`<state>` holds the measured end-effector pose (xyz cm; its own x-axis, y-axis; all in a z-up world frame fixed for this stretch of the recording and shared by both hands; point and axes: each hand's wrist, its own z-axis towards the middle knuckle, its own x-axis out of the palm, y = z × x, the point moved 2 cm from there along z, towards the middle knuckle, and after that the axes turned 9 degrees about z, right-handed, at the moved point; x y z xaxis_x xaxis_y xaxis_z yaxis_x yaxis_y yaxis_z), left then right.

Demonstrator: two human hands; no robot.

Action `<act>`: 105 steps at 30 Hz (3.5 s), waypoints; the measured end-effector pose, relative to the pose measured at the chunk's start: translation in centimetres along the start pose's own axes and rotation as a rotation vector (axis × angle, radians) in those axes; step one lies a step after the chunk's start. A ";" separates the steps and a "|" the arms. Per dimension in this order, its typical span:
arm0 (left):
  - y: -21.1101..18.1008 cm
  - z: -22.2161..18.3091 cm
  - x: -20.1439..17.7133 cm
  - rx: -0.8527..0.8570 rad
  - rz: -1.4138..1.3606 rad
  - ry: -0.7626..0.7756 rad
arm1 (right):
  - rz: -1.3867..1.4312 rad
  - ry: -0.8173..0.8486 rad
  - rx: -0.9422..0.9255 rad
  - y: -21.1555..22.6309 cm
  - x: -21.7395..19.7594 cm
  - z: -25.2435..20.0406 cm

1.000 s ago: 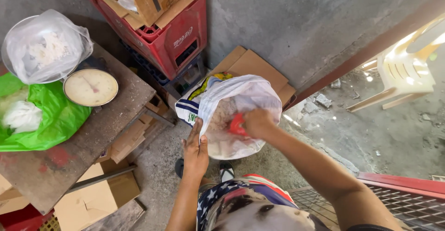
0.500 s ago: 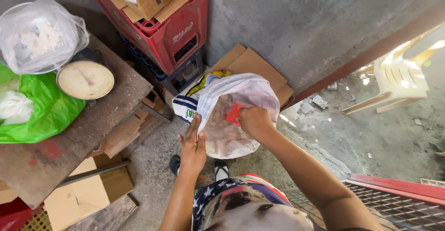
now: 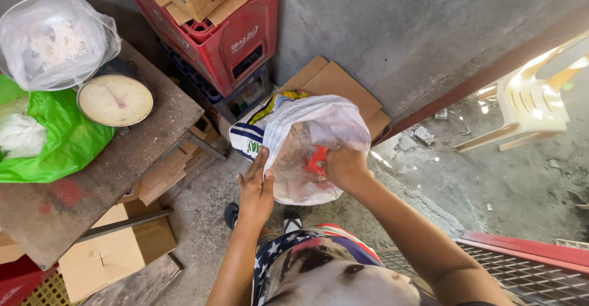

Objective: Scooping white powder from a large bag into smaller plastic bags, weighing them, and tying them shut.

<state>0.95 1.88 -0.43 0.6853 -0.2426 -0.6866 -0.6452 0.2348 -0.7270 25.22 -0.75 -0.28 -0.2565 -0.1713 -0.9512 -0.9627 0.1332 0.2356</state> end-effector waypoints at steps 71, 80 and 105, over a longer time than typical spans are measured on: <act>-0.1 0.3 -2.4 0.154 -0.007 -0.027 | 0.605 -0.190 0.017 -3.4 -10.5 -9.9; -1.1 0.7 -4.9 0.118 -0.119 0.020 | 0.793 -0.105 -0.173 -4.3 -15.7 -10.1; 13.0 14.9 -31.6 0.179 0.490 -0.616 | 0.558 -0.274 -0.569 28.8 -21.0 22.4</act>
<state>-24.08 26.63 11.92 0.4349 0.4774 -0.7636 -0.8928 0.3393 -0.2963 4.86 28.58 21.99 -0.7483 0.0269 -0.6628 -0.6166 -0.3967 0.6801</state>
